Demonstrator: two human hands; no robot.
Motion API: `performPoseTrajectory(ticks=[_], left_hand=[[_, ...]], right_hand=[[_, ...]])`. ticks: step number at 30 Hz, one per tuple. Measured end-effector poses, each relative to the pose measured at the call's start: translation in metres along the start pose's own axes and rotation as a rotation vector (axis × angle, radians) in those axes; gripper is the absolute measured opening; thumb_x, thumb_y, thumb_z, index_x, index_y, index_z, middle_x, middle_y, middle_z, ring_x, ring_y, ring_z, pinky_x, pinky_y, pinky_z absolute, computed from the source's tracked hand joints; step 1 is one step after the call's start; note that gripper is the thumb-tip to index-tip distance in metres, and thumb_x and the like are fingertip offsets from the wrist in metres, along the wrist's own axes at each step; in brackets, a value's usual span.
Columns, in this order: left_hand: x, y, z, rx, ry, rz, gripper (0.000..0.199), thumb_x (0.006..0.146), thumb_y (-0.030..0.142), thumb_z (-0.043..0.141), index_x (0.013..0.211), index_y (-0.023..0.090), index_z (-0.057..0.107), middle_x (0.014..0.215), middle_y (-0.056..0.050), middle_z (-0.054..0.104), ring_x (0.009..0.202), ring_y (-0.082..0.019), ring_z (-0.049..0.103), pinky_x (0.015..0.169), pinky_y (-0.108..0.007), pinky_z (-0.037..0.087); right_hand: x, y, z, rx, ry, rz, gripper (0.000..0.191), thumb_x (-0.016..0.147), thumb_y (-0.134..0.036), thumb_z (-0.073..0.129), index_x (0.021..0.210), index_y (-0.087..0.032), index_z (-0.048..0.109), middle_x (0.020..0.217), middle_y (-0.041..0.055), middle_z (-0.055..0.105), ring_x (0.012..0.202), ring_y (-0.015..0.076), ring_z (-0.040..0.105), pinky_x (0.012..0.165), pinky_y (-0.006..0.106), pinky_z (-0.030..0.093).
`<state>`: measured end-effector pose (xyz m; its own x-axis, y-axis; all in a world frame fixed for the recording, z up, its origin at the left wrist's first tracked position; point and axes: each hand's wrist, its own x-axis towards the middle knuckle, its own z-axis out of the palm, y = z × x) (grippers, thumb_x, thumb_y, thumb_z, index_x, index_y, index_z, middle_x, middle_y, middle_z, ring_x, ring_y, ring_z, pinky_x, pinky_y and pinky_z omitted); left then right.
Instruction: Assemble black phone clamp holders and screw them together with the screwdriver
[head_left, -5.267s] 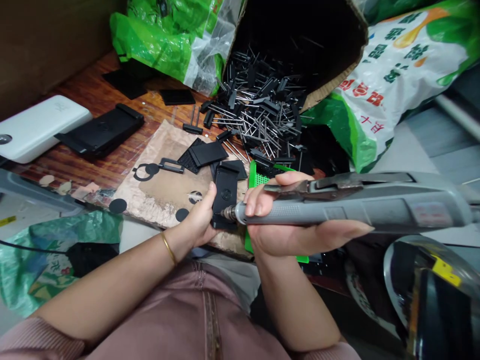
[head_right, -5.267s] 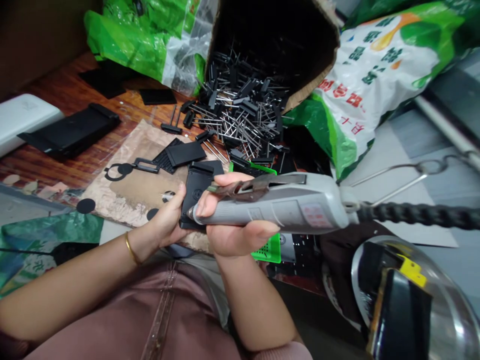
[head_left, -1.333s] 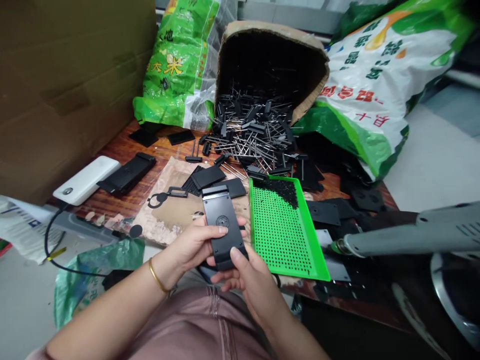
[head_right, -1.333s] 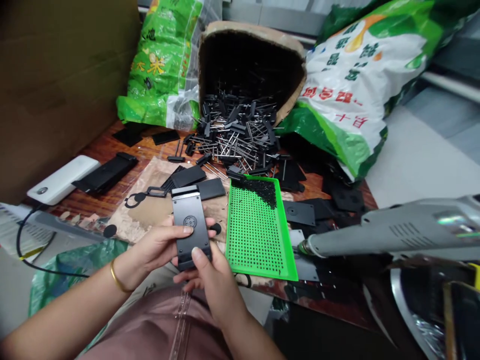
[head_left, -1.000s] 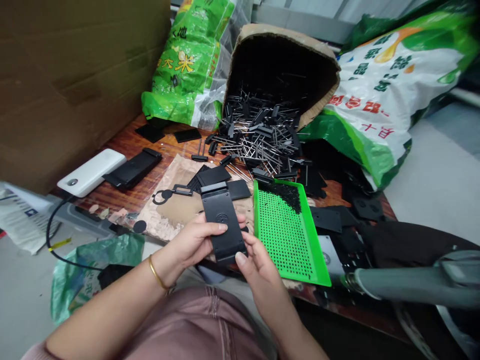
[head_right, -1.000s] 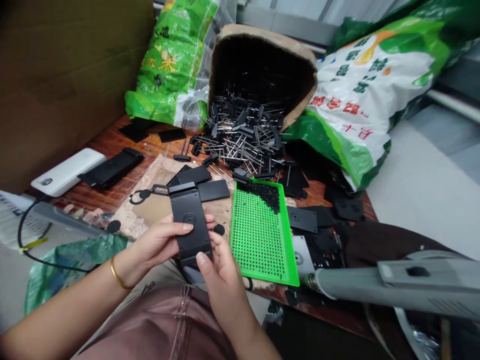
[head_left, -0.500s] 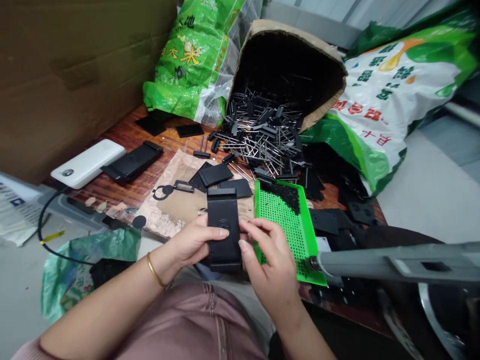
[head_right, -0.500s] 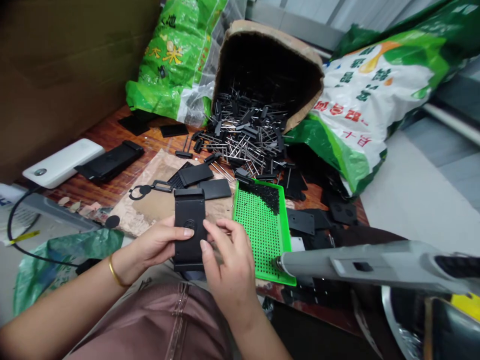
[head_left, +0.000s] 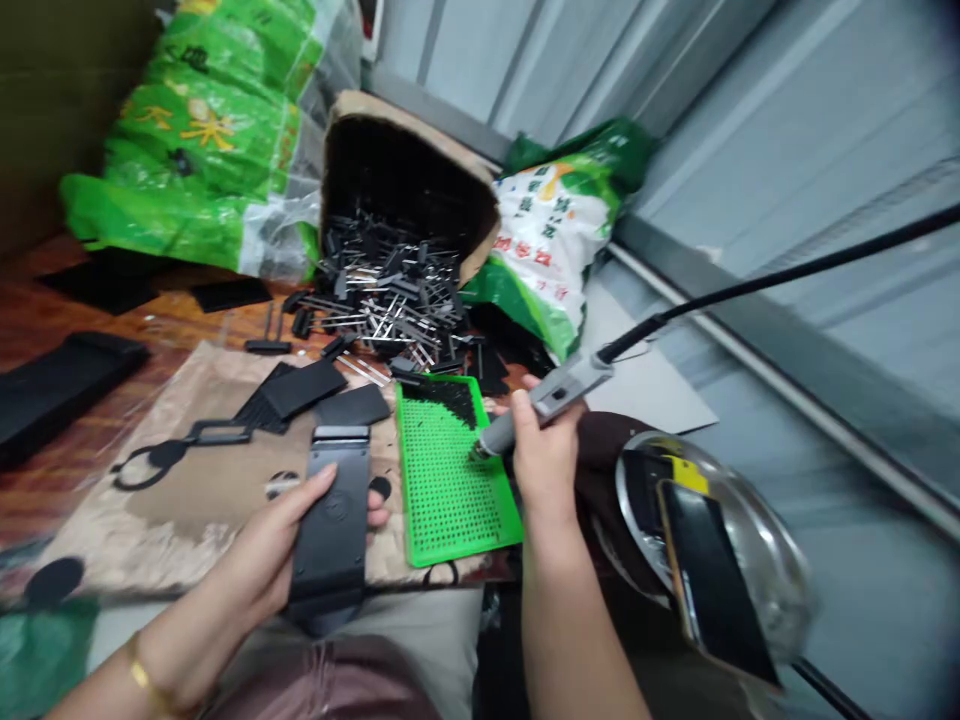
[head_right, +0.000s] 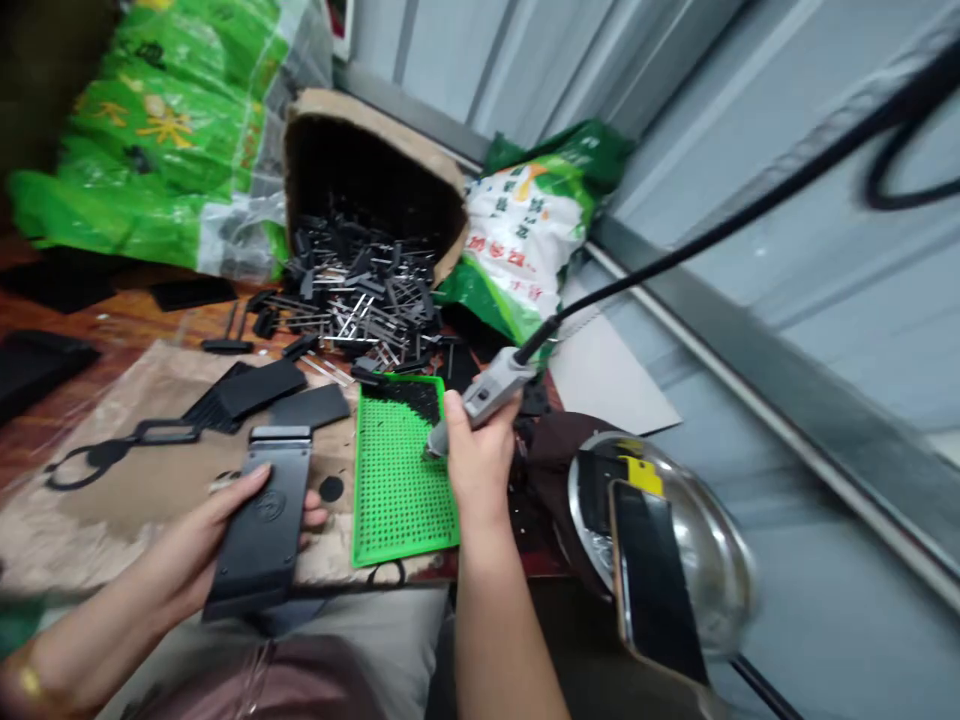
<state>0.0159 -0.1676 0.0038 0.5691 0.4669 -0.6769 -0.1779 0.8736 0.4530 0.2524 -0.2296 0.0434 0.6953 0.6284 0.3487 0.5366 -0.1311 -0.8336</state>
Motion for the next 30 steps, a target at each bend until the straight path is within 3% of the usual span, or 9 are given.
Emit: performPoseTrajectory(ticks=[2,5,8,10,14,20,23,26,30], left_hand=[[0.001,0.0,0.002,0.017,0.038,0.003,0.026,0.085,0.02,0.056,0.103,0.004,0.066,0.1,-0.022,0.072,0.087,-0.029,0.071,0.07,-0.035,0.06],[0.003,-0.001,0.002,0.006,0.036,0.02,0.035,0.08,0.014,0.059,0.114,0.007,0.062,0.109,-0.019,0.07,0.097,-0.03,0.069,0.075,-0.038,0.06],[0.007,-0.001,0.001,0.017,0.025,0.016,0.039,0.077,0.012,0.061,0.116,0.008,0.062,0.112,-0.018,0.069,0.097,-0.031,0.069,0.075,-0.04,0.06],[0.01,-0.002,-0.001,0.037,0.016,0.013,0.034,0.077,0.012,0.062,0.111,0.007,0.064,0.11,-0.018,0.07,0.09,-0.03,0.071,0.073,-0.039,0.061],[0.014,-0.006,-0.003,0.045,-0.05,0.003,0.024,0.081,0.015,0.058,0.1,0.005,0.068,0.103,-0.019,0.072,0.081,-0.024,0.072,0.07,-0.033,0.06],[0.017,-0.011,-0.007,-0.029,-0.163,0.026,0.023,0.082,0.014,0.054,0.096,0.006,0.07,0.106,-0.018,0.071,0.084,-0.025,0.071,0.072,-0.034,0.058],[0.019,-0.012,-0.008,0.015,-0.172,0.049,0.023,0.081,0.015,0.057,0.096,0.007,0.071,0.103,-0.018,0.072,0.079,-0.024,0.072,0.067,-0.03,0.058],[0.02,-0.015,-0.008,0.058,-0.175,0.058,0.023,0.082,0.019,0.057,0.094,0.006,0.072,0.088,-0.018,0.075,0.068,-0.021,0.071,0.062,-0.026,0.056],[0.021,-0.018,-0.009,0.021,-0.167,0.065,0.02,0.078,0.014,0.06,0.093,0.006,0.071,0.086,-0.017,0.075,0.072,-0.022,0.072,0.067,-0.029,0.057]], right_hand=[[0.004,-0.006,-0.003,0.05,0.02,0.097,0.054,0.08,-0.051,0.057,0.123,-0.019,0.047,0.106,0.0118,0.068,0.096,0.0264,0.065,0.087,0.045,0.049],[0.001,-0.019,-0.008,0.256,0.072,0.068,0.038,0.077,-0.043,0.063,0.106,-0.021,0.055,0.097,0.0066,0.071,0.092,0.0215,0.066,0.088,0.04,0.049],[-0.002,-0.032,-0.01,0.527,0.051,0.0,0.036,0.076,-0.038,0.061,0.108,-0.023,0.053,0.099,0.0052,0.07,0.095,0.0205,0.064,0.087,0.039,0.05],[-0.004,-0.038,-0.009,0.629,0.021,0.026,0.038,0.08,-0.046,0.054,0.11,-0.023,0.054,0.098,0.0058,0.068,0.095,0.0211,0.064,0.087,0.041,0.05],[-0.011,-0.043,-0.005,0.619,0.061,0.12,0.056,0.084,-0.061,0.037,0.121,-0.023,0.053,0.086,0.0051,0.065,0.083,0.0201,0.064,0.083,0.041,0.051],[-0.035,-0.044,0.008,0.797,-0.088,0.037,0.037,0.084,-0.049,0.046,0.115,-0.032,0.059,0.132,0.0019,0.051,0.085,0.0168,0.061,0.082,0.039,0.051],[-0.045,-0.048,0.022,0.808,-0.126,-0.009,0.042,0.078,-0.053,0.058,0.111,-0.028,0.062,0.101,0.0026,0.063,0.077,0.0155,0.059,0.072,0.033,0.051],[-0.049,-0.053,0.041,0.77,-0.117,0.012,0.044,0.073,-0.053,0.066,0.104,-0.023,0.065,0.069,-0.0016,0.058,0.064,0.0133,0.057,0.062,0.028,0.049],[-0.045,-0.058,0.06,0.842,-0.117,-0.001,0.056,0.075,-0.071,0.046,0.09,-0.022,0.067,0.055,-0.0021,0.056,0.048,0.0134,0.055,0.043,0.026,0.045]])
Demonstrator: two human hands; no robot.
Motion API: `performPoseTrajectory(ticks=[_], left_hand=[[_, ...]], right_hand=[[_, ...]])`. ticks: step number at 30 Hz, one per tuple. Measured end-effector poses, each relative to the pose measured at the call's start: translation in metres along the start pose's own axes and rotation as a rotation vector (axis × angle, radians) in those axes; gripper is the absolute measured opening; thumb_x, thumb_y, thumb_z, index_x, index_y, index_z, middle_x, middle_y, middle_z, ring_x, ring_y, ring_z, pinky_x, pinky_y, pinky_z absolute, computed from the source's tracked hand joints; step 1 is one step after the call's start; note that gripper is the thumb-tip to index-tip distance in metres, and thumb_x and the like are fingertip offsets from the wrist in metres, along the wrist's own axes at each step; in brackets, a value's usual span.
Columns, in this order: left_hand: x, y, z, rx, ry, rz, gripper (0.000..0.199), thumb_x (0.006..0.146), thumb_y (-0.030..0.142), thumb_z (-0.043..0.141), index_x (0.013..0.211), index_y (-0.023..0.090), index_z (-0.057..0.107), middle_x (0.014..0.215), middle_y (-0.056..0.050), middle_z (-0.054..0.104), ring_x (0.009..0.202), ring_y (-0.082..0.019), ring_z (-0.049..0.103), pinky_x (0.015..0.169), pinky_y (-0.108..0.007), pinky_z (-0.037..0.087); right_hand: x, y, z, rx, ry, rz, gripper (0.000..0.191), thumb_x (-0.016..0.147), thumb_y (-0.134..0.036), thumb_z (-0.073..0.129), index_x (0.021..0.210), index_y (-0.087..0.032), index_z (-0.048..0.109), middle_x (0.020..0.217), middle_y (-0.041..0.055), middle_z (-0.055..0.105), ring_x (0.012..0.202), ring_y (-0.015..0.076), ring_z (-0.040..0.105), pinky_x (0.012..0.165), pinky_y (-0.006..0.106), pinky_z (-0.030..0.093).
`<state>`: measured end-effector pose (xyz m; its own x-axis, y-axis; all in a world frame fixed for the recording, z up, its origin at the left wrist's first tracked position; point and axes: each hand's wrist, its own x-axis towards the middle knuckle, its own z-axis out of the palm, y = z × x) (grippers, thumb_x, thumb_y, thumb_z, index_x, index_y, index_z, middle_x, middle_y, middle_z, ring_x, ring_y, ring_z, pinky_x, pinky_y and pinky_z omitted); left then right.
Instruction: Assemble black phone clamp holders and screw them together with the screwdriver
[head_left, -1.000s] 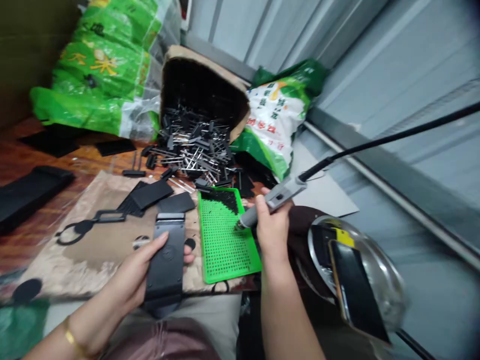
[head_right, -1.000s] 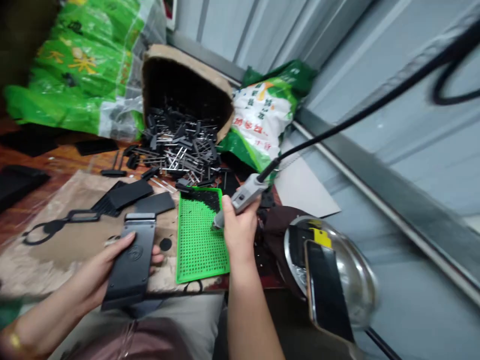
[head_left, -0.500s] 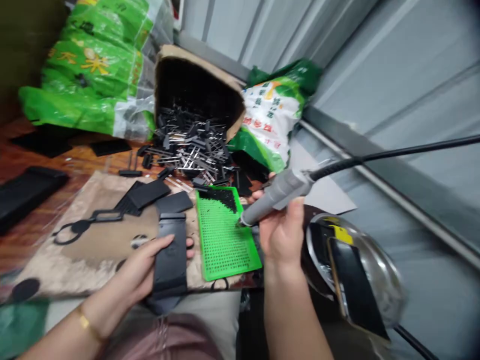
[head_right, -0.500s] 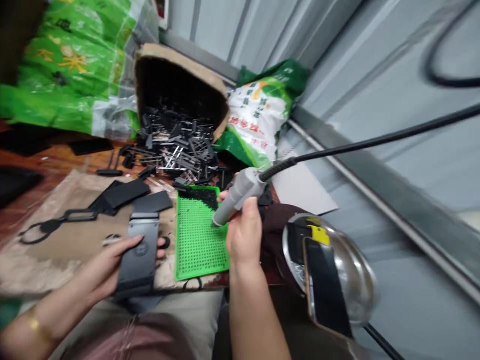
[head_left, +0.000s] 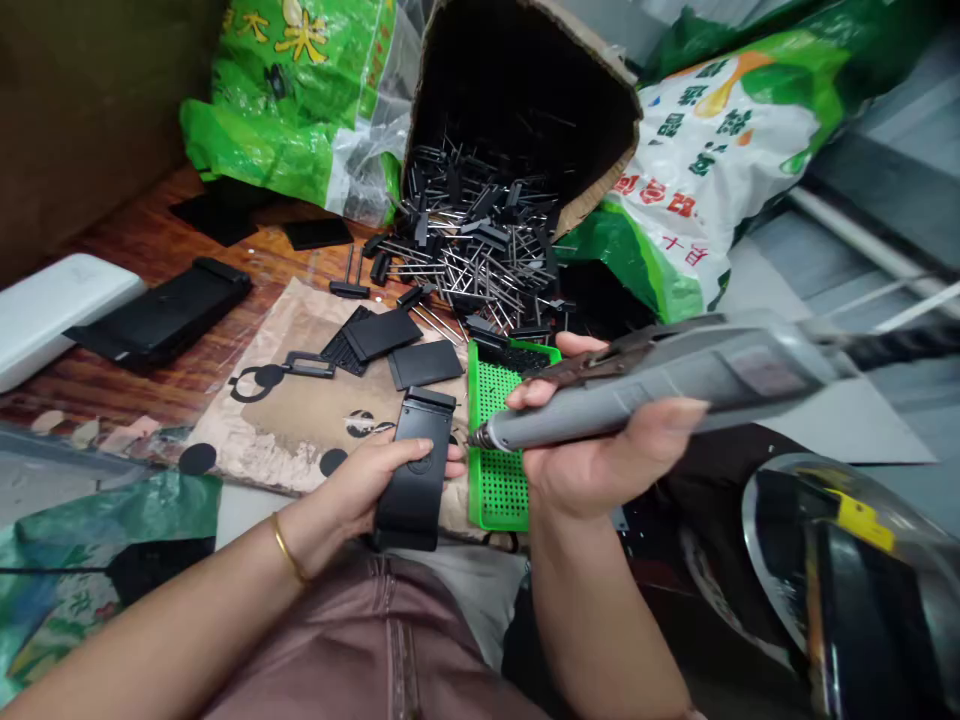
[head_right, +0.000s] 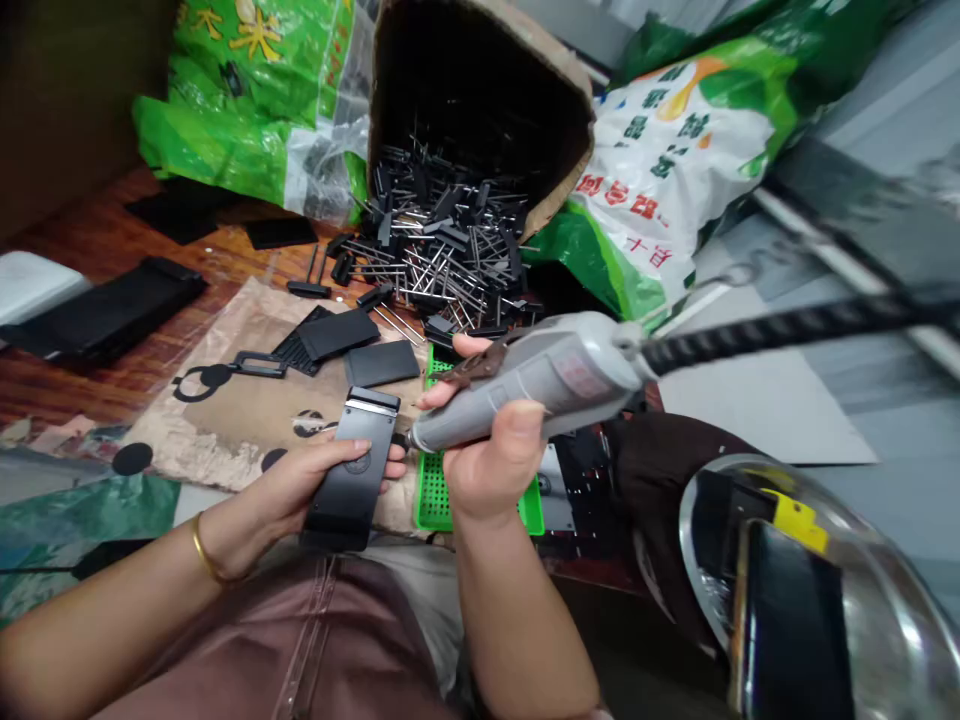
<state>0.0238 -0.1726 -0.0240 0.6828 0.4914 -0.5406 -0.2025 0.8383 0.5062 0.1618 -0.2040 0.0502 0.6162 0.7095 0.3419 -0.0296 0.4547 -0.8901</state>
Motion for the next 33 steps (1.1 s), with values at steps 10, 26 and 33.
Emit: performPoseTrajectory(ticks=[10,26,33], left_hand=[[-0.001,-0.001,-0.001,0.027,-0.034,0.001,0.023,0.08,0.013,0.06,0.1,0.006,0.068,0.099,-0.017,0.073,0.079,-0.023,0.072,0.064,-0.027,0.057],[-0.001,-0.004,-0.004,0.007,-0.1,0.009,0.02,0.077,0.018,0.065,0.096,0.01,0.069,0.1,-0.013,0.073,0.078,-0.021,0.071,0.065,-0.026,0.056],[0.001,-0.003,0.0,0.027,-0.064,0.012,0.024,0.076,0.016,0.065,0.099,0.008,0.068,0.102,-0.016,0.073,0.081,-0.023,0.071,0.068,-0.029,0.056]], right_hand=[[0.01,0.012,0.013,0.041,-0.067,-0.073,0.065,0.076,-0.078,0.029,0.078,-0.024,0.065,0.048,-0.0032,0.05,0.037,0.0124,0.049,0.032,0.025,0.039],[0.003,0.011,0.006,-0.005,-0.17,-0.14,0.059,0.072,-0.079,0.039,0.073,-0.025,0.063,0.045,-0.0047,0.047,0.034,0.0128,0.046,0.032,0.026,0.038],[0.006,0.009,0.006,0.049,-0.109,-0.151,0.063,0.074,-0.079,0.036,0.071,-0.023,0.065,0.043,-0.0043,0.048,0.031,0.0118,0.046,0.029,0.024,0.037]])
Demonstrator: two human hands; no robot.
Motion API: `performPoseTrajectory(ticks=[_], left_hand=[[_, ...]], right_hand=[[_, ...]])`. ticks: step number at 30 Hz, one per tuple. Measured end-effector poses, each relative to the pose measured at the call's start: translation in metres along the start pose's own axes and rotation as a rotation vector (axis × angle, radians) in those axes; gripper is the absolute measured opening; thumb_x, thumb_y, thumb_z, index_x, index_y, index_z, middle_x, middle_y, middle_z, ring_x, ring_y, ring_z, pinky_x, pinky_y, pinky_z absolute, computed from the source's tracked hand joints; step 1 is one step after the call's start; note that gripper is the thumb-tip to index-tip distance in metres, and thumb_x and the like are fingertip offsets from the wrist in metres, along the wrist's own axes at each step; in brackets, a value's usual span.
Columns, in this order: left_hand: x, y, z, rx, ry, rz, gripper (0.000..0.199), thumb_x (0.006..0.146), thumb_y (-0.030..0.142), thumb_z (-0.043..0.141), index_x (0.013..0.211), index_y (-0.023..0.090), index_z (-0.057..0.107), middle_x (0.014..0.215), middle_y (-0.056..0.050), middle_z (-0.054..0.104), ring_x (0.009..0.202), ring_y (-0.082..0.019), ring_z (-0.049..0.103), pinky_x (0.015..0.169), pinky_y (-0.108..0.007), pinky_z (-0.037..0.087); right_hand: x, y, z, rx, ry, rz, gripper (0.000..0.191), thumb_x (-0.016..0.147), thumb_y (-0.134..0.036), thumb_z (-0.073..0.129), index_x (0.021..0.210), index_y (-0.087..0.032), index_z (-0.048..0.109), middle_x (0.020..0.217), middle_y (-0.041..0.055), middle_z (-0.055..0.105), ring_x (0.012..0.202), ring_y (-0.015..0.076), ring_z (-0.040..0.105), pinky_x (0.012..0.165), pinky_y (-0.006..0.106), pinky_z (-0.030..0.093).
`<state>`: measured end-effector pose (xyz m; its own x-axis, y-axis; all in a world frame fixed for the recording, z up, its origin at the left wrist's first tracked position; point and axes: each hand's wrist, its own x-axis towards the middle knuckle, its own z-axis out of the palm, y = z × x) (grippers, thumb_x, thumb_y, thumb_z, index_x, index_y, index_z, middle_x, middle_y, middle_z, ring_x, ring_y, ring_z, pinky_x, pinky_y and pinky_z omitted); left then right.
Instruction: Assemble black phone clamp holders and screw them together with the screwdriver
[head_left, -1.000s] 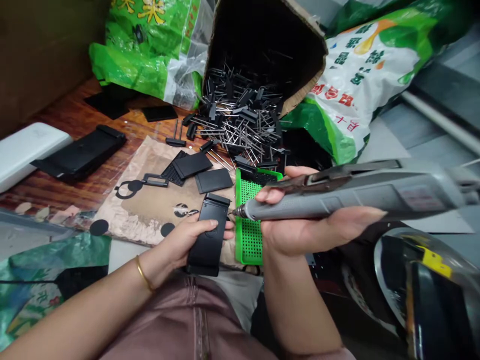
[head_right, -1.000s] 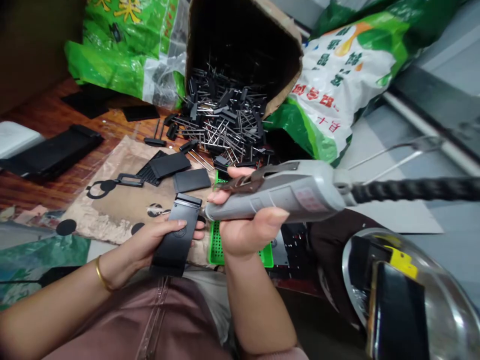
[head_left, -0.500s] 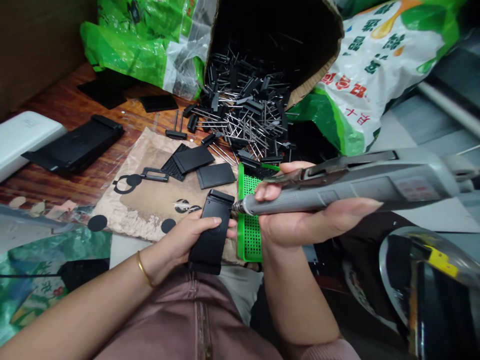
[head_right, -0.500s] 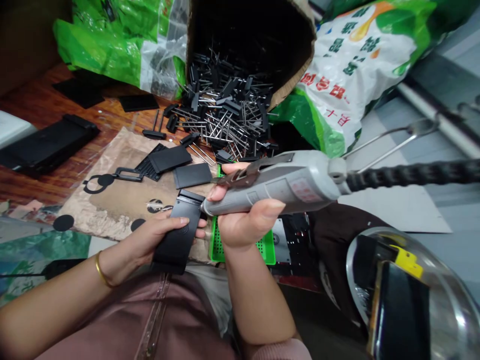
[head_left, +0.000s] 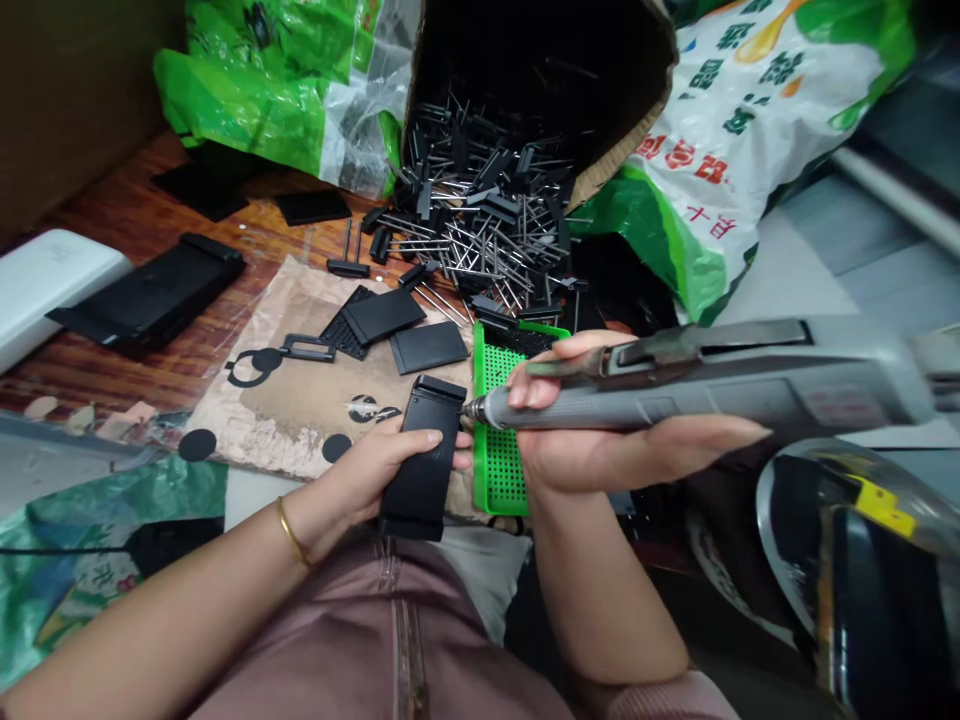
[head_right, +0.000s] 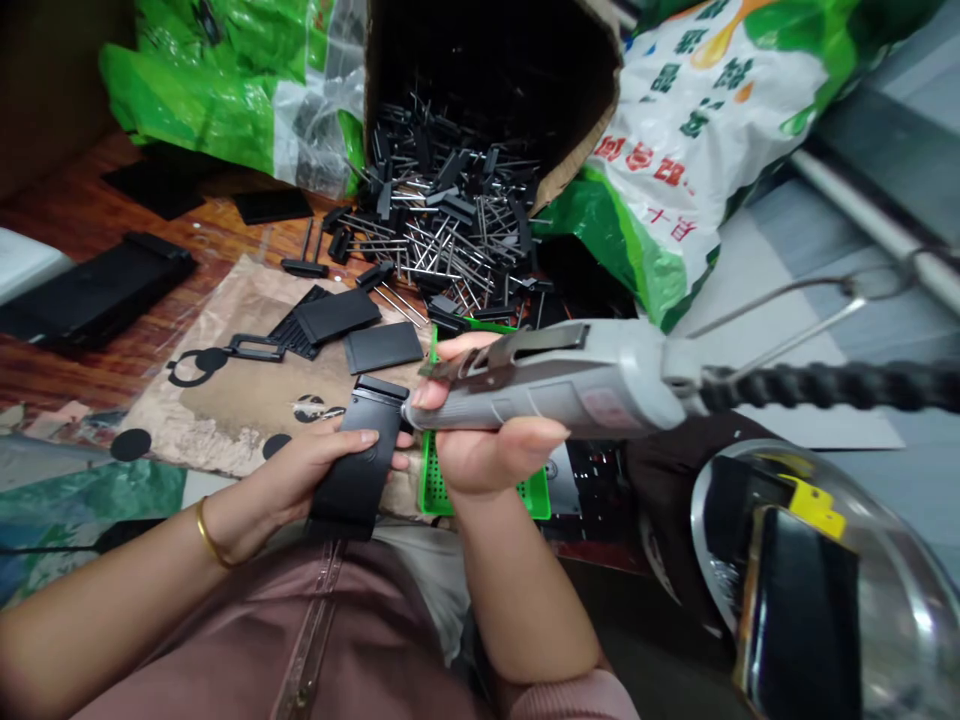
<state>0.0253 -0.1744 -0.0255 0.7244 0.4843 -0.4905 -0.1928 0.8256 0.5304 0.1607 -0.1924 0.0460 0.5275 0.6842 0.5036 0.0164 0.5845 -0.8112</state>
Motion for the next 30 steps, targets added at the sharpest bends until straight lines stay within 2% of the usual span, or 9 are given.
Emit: performPoseTrajectory(ticks=[6,8,11,14,16,19,22,26,30], left_hand=[[0.0,0.001,0.001,0.04,0.061,-0.009,0.026,0.078,0.017,0.063,0.1,0.005,0.068,0.083,-0.016,0.075,0.062,-0.018,0.069,0.053,-0.023,0.053],[-0.002,0.002,0.0,0.037,0.059,0.013,0.029,0.078,0.019,0.063,0.103,0.005,0.068,0.084,-0.016,0.074,0.064,-0.018,0.069,0.057,-0.024,0.054],[-0.005,0.005,0.003,-0.01,0.008,0.052,0.033,0.079,0.02,0.062,0.109,0.009,0.067,0.099,-0.016,0.073,0.08,-0.022,0.07,0.07,-0.029,0.057],[-0.004,0.008,0.016,-0.044,-0.062,0.029,0.032,0.079,0.018,0.062,0.109,0.011,0.067,0.11,-0.015,0.07,0.092,-0.025,0.069,0.077,-0.034,0.057],[0.001,0.008,0.028,-0.037,-0.083,-0.003,0.027,0.077,0.015,0.062,0.103,0.01,0.069,0.102,-0.014,0.073,0.085,-0.024,0.07,0.074,-0.033,0.057],[0.01,0.003,0.045,-0.022,-0.055,-0.015,0.019,0.075,0.011,0.063,0.091,0.009,0.071,0.078,-0.01,0.074,0.066,-0.019,0.068,0.067,-0.03,0.056],[0.013,-0.001,0.052,-0.016,0.018,-0.006,0.023,0.074,0.012,0.063,0.096,0.009,0.069,0.081,-0.011,0.075,0.065,-0.019,0.068,0.067,-0.032,0.056],[0.005,0.001,0.043,0.029,0.05,0.052,0.031,0.075,0.016,0.066,0.106,0.012,0.065,0.1,-0.013,0.073,0.073,-0.022,0.07,0.064,-0.033,0.058],[-0.004,0.003,0.021,0.019,0.119,0.056,0.027,0.076,0.013,0.065,0.102,0.01,0.066,0.109,-0.015,0.071,0.081,-0.023,0.071,0.065,-0.03,0.058]], right_hand=[[0.006,-0.009,-0.009,-0.007,0.098,-0.016,0.065,0.076,-0.078,0.03,0.071,-0.022,0.064,0.041,-0.0051,0.045,0.032,0.0117,0.048,0.032,0.024,0.042],[0.006,-0.013,-0.015,-0.021,0.128,-0.035,0.066,0.077,-0.077,0.028,0.07,-0.022,0.063,0.04,-0.0057,0.043,0.031,0.0117,0.048,0.031,0.024,0.041],[0.005,-0.018,-0.025,-0.055,0.118,-0.046,0.066,0.076,-0.078,0.03,0.071,-0.022,0.064,0.042,-0.0045,0.048,0.031,0.0123,0.048,0.028,0.024,0.038],[0.002,-0.023,-0.033,-0.038,0.065,-0.025,0.063,0.073,-0.078,0.037,0.074,-0.023,0.066,0.043,-0.0041,0.051,0.032,0.0134,0.049,0.029,0.026,0.04],[0.0,-0.027,-0.035,-0.009,0.033,-0.01,0.062,0.072,-0.078,0.038,0.076,-0.024,0.067,0.042,-0.0041,0.051,0.032,0.014,0.048,0.03,0.027,0.04],[-0.002,-0.034,-0.037,0.009,0.007,0.002,0.061,0.068,-0.08,0.043,0.077,-0.025,0.068,0.042,-0.0038,0.052,0.032,0.0142,0.048,0.029,0.028,0.039],[-0.004,-0.042,-0.043,0.006,0.073,0.004,0.058,0.063,-0.079,0.054,0.077,-0.025,0.07,0.045,-0.0038,0.055,0.033,0.0138,0.048,0.032,0.028,0.041],[-0.005,-0.05,-0.048,0.017,0.106,-0.022,0.059,0.065,-0.079,0.051,0.079,-0.025,0.07,0.048,-0.0024,0.059,0.037,0.0162,0.054,0.033,0.029,0.042],[-0.005,-0.047,-0.033,0.051,0.075,0.034,0.056,0.068,-0.077,0.052,0.077,-0.024,0.068,0.05,-0.0022,0.059,0.039,0.0155,0.054,0.037,0.03,0.045]])
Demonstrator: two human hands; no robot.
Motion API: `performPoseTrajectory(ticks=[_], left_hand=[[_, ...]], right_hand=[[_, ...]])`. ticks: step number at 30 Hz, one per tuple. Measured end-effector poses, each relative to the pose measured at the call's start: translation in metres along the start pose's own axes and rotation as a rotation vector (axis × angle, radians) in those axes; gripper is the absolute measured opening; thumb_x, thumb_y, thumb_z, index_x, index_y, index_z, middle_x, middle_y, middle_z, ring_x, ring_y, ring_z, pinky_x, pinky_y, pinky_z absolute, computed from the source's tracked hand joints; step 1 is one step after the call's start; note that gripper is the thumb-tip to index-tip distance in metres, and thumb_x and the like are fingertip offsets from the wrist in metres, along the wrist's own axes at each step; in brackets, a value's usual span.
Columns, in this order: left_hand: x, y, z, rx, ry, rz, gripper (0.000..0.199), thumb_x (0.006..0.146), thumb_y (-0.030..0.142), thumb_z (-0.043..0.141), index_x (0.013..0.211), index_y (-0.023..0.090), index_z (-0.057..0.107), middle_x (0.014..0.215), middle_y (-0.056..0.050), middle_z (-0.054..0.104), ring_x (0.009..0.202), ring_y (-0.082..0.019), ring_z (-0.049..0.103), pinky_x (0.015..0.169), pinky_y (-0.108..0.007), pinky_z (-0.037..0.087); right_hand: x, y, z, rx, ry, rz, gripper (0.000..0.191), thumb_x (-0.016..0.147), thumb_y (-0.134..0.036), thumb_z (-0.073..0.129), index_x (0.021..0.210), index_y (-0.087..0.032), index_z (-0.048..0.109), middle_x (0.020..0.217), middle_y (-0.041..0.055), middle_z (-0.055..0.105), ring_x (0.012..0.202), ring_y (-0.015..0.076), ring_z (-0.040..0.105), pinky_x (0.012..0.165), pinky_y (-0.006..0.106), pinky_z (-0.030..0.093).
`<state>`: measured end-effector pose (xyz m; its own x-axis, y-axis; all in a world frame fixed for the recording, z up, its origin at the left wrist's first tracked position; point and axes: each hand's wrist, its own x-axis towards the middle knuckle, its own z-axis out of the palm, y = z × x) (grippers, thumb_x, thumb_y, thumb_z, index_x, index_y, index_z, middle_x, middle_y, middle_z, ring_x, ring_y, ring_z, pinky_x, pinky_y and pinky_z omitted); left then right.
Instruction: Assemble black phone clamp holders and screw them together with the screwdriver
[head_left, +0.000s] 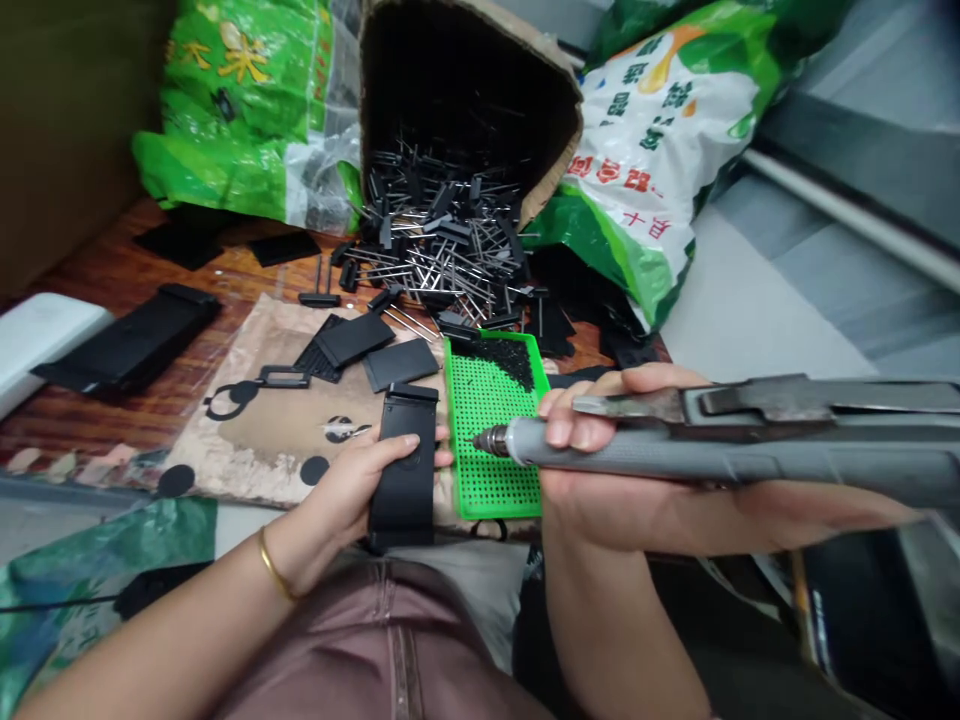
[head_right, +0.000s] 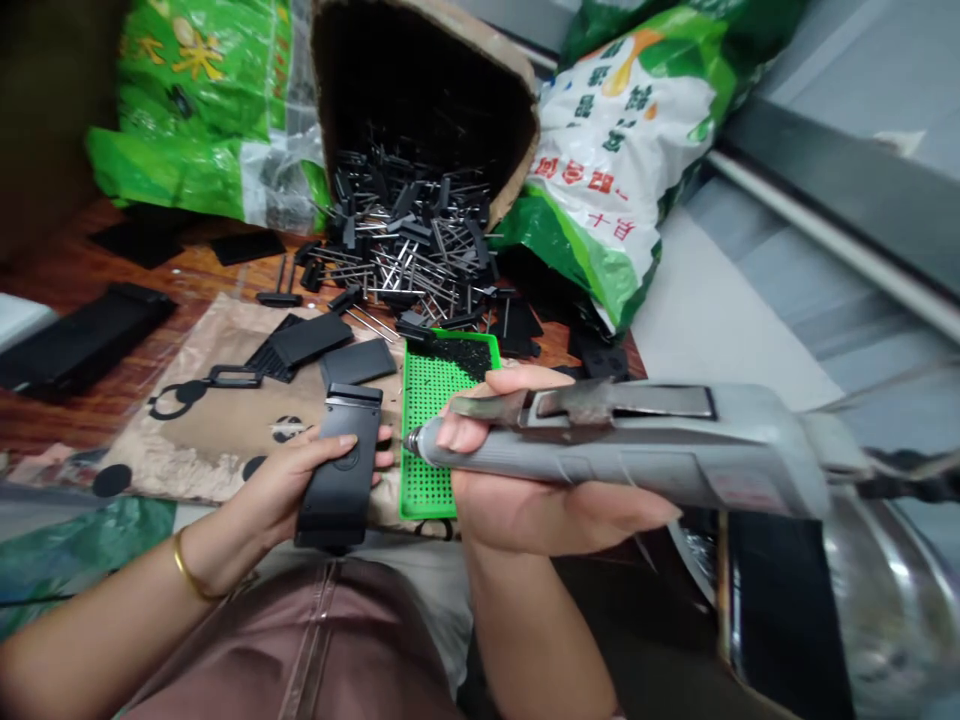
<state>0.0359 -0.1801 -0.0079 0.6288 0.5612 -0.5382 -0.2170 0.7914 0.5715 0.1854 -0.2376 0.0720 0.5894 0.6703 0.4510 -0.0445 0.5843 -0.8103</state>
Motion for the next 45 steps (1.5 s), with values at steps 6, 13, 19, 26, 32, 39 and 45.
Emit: performPoseTrajectory(ticks=[6,13,19,26,32,39,45], left_hand=[[0.0,-0.008,-0.018,-0.084,-0.002,0.004,0.026,0.072,0.008,0.066,0.099,0.009,0.066,0.099,-0.016,0.073,0.084,-0.025,0.072,0.071,-0.031,0.058],[0.001,-0.01,-0.02,-0.128,-0.047,-0.03,0.027,0.069,0.011,0.068,0.096,0.013,0.061,0.091,-0.013,0.074,0.06,-0.018,0.069,0.055,-0.027,0.053],[0.003,-0.012,-0.021,-0.095,-0.059,-0.018,0.029,0.067,0.014,0.069,0.095,0.013,0.062,0.087,-0.011,0.074,0.068,-0.019,0.069,0.056,-0.024,0.05],[0.003,-0.011,-0.022,-0.073,-0.086,-0.022,0.031,0.066,0.018,0.071,0.095,0.012,0.062,0.088,-0.012,0.073,0.065,-0.018,0.068,0.055,-0.023,0.047],[0.001,-0.01,-0.022,-0.016,-0.092,-0.046,0.031,0.066,0.02,0.072,0.094,0.015,0.06,0.088,-0.01,0.073,0.059,-0.015,0.065,0.052,-0.022,0.043],[0.004,-0.013,-0.023,0.014,-0.107,-0.017,0.034,0.066,0.019,0.069,0.098,0.014,0.06,0.098,-0.012,0.071,0.069,-0.018,0.068,0.054,-0.023,0.046],[0.006,-0.012,-0.021,0.007,-0.115,-0.019,0.034,0.066,0.02,0.07,0.099,0.012,0.063,0.102,-0.014,0.07,0.078,-0.022,0.07,0.06,-0.026,0.05]], right_hand=[[0.001,0.034,0.041,0.059,-0.071,-0.048,0.061,0.071,-0.08,0.039,0.075,-0.025,0.065,0.044,-0.0049,0.048,0.033,0.0129,0.047,0.032,0.026,0.04],[0.002,0.058,0.063,0.122,-0.094,0.011,0.063,0.074,-0.076,0.037,0.073,-0.021,0.067,0.042,-0.004,0.048,0.032,0.0117,0.044,0.031,0.025,0.039],[0.001,0.063,0.067,0.066,-0.08,0.03,0.06,0.075,-0.075,0.034,0.07,-0.024,0.065,0.041,-0.0043,0.047,0.031,0.0112,0.042,0.03,0.024,0.037],[0.0,0.062,0.064,0.035,-0.113,0.038,0.064,0.072,-0.08,0.035,0.07,-0.022,0.064,0.041,-0.0047,0.048,0.03,0.012,0.046,0.03,0.025,0.039],[0.002,0.053,0.06,0.037,-0.229,0.092,0.064,0.065,-0.084,0.041,0.064,-0.024,0.063,0.041,-0.0043,0.048,0.031,0.0124,0.045,0.03,0.026,0.038],[0.001,0.05,0.057,0.077,-0.269,0.079,0.058,0.061,-0.081,0.054,0.064,-0.024,0.065,0.043,-0.0046,0.05,0.033,0.0122,0.046,0.031,0.026,0.039],[0.004,0.054,0.053,0.091,-0.163,0.04,0.067,0.069,-0.083,0.037,0.073,-0.025,0.069,0.041,-0.0044,0.049,0.032,0.0125,0.045,0.031,0.027,0.039]])
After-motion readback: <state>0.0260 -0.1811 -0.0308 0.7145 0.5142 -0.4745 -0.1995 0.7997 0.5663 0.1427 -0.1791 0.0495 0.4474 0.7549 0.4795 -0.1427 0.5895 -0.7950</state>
